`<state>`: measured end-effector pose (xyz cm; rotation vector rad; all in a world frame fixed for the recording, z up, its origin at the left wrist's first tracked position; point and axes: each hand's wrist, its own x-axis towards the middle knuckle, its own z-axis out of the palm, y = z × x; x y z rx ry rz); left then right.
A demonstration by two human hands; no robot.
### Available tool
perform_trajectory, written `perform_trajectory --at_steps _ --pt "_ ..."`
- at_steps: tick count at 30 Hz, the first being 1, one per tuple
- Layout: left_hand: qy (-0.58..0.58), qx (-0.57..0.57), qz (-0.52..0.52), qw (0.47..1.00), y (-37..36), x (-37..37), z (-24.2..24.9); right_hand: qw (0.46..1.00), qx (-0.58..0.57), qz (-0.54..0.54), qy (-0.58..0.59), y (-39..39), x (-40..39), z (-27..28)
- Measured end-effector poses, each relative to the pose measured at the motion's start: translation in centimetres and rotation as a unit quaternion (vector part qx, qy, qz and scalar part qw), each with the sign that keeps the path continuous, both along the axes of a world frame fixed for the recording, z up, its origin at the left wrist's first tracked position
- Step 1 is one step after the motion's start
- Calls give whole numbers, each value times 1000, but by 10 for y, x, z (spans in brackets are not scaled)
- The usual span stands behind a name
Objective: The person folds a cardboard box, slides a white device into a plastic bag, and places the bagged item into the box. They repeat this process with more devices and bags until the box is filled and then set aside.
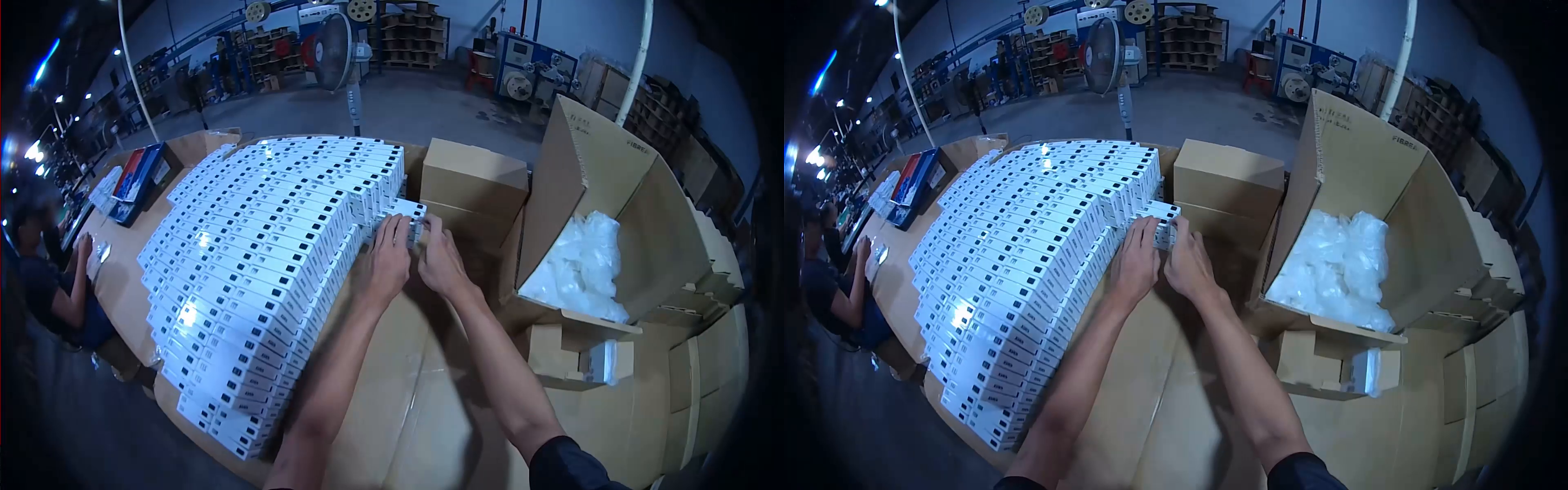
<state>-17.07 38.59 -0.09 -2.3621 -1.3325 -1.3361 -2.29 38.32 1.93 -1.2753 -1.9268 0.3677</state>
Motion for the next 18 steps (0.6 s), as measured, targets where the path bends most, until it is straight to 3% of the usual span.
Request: perform_trajectory --at_steps 4,7,13,17,18 --pt "89 -27 51 994 13 0 -5 998 27 -12 -48 27 -4 -12" --pt "78 -17 50 996 12 -3 -7 997 -5 -29 -65 24 -4 -11" --pt "68 -15 95 993 10 -9 -11 999 -39 -13 -24 24 -4 -9" --pt "11 14 86 996 -18 -15 -3 993 112 16 24 10 0 -6" --pt "-2 22 89 996 -30 -15 5 996 38 29 72 -14 1 20"
